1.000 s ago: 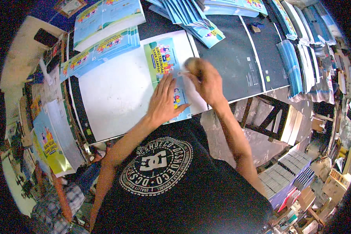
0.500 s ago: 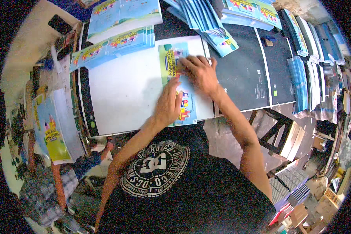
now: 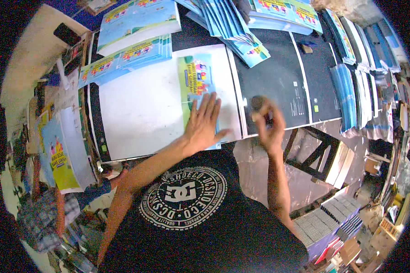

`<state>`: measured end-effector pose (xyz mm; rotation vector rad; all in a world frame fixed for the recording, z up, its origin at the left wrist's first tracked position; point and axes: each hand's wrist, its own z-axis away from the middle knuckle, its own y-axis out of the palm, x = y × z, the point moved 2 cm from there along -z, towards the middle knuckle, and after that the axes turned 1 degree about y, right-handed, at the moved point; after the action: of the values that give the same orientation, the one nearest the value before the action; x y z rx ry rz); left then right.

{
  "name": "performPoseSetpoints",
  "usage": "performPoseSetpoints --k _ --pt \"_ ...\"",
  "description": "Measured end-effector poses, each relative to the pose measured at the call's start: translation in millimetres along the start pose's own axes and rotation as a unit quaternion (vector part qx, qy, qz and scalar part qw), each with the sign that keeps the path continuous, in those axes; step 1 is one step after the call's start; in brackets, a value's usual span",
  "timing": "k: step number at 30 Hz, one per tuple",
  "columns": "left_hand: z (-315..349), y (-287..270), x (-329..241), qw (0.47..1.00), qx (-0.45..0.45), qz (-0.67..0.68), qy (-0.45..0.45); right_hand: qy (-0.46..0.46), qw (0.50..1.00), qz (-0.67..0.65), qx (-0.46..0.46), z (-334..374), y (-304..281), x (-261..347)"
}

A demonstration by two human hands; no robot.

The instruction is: The person folds printed booklet covers by hand and presses the folded edges using a wooden block tool.

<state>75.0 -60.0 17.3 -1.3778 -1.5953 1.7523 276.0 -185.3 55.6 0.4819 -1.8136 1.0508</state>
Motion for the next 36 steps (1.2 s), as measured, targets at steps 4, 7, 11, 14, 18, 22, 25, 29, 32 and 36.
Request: performPoseSetpoints --k 4,7,11,14,18,22,25,29,32,36 --pt "27.4 -5.2 4.0 0.995 0.091 -0.003 0.027 -0.053 0.966 -0.111 -0.226 -53.7 1.6 12.9" --pt "42.0 -34.1 10.9 0.982 0.184 -0.027 0.017 -0.082 0.956 -0.072 -0.272 -65.5 7.7 7.4" --pt "75.5 -42.4 26.7 0.982 0.169 -0.077 -0.024 -0.092 0.96 -0.034 -0.262 -70.5 29.6 -14.8" --pt "100.7 -58.7 40.8 0.983 0.177 -0.014 -0.048 -0.146 0.965 0.054 -0.212 -70.3 38.7 -14.2" --pt "132.1 -102.2 75.3 0.971 0.187 0.036 -0.142 -0.091 0.977 0.06 -0.184 -62.1 60.2 -32.3" --pt "130.6 -189.8 78.4 0.838 -0.011 0.401 -0.371 0.009 0.985 -0.041 -0.168 -57.3 52.3 -58.5" --pt "135.4 -199.9 87.4 0.665 -0.314 0.582 -0.346 0.022 0.987 -0.03 -0.154 -58.0 53.5 -55.0" --pt "131.6 -192.9 98.3 0.507 -0.352 0.75 -0.239 0.003 0.986 -0.062 -0.152 -60.0 56.4 -56.6" --pt "127.1 -189.5 99.4 0.501 -0.349 0.761 -0.221 0.023 0.987 -0.051 -0.148 -58.9 56.7 -58.9" --pt "125.3 -182.6 107.7 0.51 -0.347 0.749 -0.243 -0.003 0.988 -0.016 -0.152 -58.4 57.7 -58.5"
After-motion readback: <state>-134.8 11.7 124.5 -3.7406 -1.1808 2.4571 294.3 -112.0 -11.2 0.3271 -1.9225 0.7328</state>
